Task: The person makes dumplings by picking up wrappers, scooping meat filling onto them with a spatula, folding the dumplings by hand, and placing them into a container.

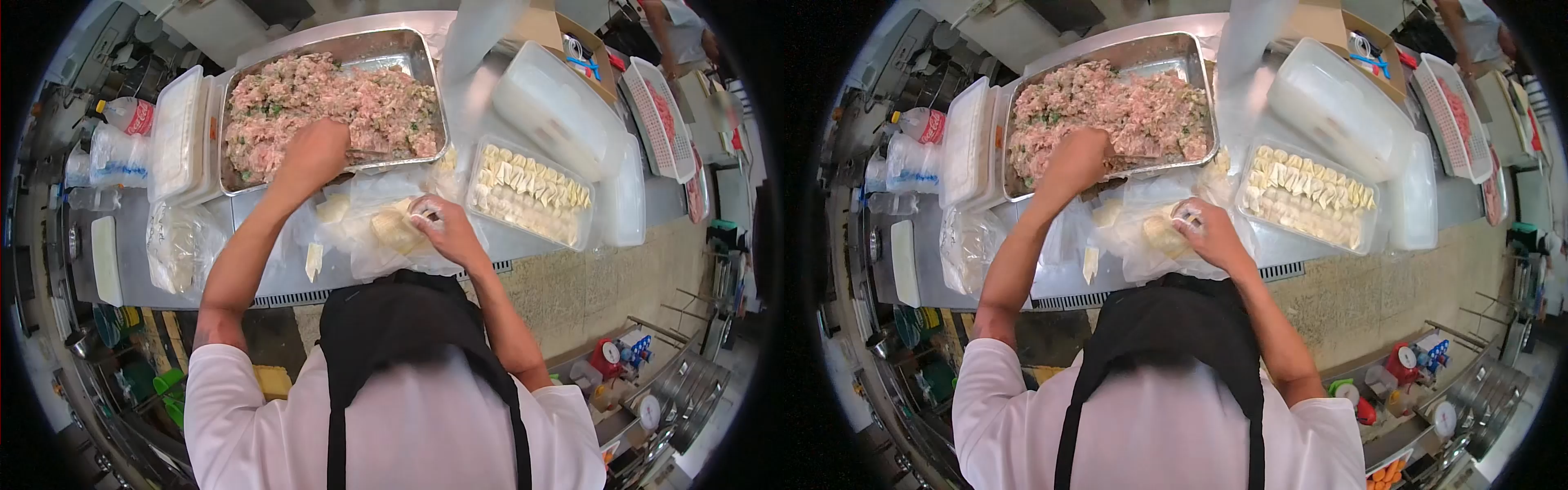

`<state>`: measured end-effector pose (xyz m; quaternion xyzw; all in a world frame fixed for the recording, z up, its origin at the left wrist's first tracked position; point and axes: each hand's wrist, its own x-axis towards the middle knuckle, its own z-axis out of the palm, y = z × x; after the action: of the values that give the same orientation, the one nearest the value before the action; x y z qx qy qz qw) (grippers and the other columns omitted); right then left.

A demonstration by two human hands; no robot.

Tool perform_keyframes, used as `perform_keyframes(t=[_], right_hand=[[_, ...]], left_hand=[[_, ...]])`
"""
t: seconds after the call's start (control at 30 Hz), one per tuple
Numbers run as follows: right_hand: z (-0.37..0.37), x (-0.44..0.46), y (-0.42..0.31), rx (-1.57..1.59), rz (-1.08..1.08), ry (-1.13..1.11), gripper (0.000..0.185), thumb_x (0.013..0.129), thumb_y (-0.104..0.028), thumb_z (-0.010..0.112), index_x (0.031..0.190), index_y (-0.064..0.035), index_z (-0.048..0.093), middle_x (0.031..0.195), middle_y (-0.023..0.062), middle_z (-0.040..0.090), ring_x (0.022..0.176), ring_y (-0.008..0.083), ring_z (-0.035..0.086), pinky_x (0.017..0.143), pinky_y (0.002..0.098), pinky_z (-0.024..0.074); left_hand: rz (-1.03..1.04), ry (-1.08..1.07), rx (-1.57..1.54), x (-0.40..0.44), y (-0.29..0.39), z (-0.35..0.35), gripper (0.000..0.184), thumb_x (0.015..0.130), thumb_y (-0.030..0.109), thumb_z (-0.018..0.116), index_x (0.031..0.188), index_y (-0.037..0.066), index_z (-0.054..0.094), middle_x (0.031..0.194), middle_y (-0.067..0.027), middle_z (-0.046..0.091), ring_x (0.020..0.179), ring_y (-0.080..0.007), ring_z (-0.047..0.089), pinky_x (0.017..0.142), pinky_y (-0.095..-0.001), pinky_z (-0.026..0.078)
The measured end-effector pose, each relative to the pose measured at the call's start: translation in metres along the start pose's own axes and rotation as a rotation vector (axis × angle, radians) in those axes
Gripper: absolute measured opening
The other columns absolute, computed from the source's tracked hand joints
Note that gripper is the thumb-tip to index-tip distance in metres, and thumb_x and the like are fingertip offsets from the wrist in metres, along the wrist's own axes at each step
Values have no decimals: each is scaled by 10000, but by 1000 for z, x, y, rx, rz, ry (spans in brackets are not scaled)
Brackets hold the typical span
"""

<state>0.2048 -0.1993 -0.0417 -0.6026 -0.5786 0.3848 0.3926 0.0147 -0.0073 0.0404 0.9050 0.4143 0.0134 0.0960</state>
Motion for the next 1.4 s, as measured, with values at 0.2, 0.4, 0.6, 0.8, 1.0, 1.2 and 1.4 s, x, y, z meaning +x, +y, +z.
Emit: perform_keyframes(t=[0.2,0.4,0.6,0.8,1.0,1.2,1.4], right_hand=[[-29,-11,12,755,207,65,264,1016,-254,572,1155,-30,583,973,32,635,874,166,593,801,336,483],[-37,-16,6,1605,67,74,602,1051,-359,441,1478,55,348,1478,242,459,1369,403,454,1161,518,353],[-34,-16,19,1664,145,216,577,1039,-295,474,1492,36,339,1499,234,436,1398,384,420,1168,534,334],[-39,-13,24,1516,157,268,564,1024,-207,512,1502,28,327,1512,225,423,1409,373,407,1182,512,326],[-44,-3,23,1519,129,268,543,1038,-215,490,1497,30,334,1513,214,428,1406,369,413,1191,498,316],[-42,8,23,1482,149,356,493,1048,-228,468,1459,33,391,1480,202,475,1383,346,450,1189,489,317],[-40,14,23,1433,168,359,466,1049,-217,464,1441,30,421,1462,182,502,1371,331,470,1180,484,331]], left_hand=[[268,137,-2,20,-16,31,107,739,15,566,740,-21,667,824,-256,664,802,-438,662,713,-524,526],[50,132,-61,8,-1,-4,124,676,0,630,777,-4,703,845,-243,674,855,-423,666,757,-503,533],[72,-52,-34,6,-9,19,148,680,28,647,811,5,714,839,-235,678,844,-419,669,744,-503,534],[-10,-126,-93,17,-18,43,114,666,16,639,759,-11,699,829,-239,670,834,-426,662,749,-505,527],[193,-183,-347,18,-43,36,150,683,-5,656,820,-21,714,784,-213,677,688,-352,633,648,-413,501],[45,-127,-744,-4,-67,25,297,736,-16,654,1011,27,757,850,-163,716,748,-270,666,693,-369,511],[123,0,-259,-2,-57,6,293,686,1,644,944,54,771,868,-225,700,815,-398,679,733,-448,536]])
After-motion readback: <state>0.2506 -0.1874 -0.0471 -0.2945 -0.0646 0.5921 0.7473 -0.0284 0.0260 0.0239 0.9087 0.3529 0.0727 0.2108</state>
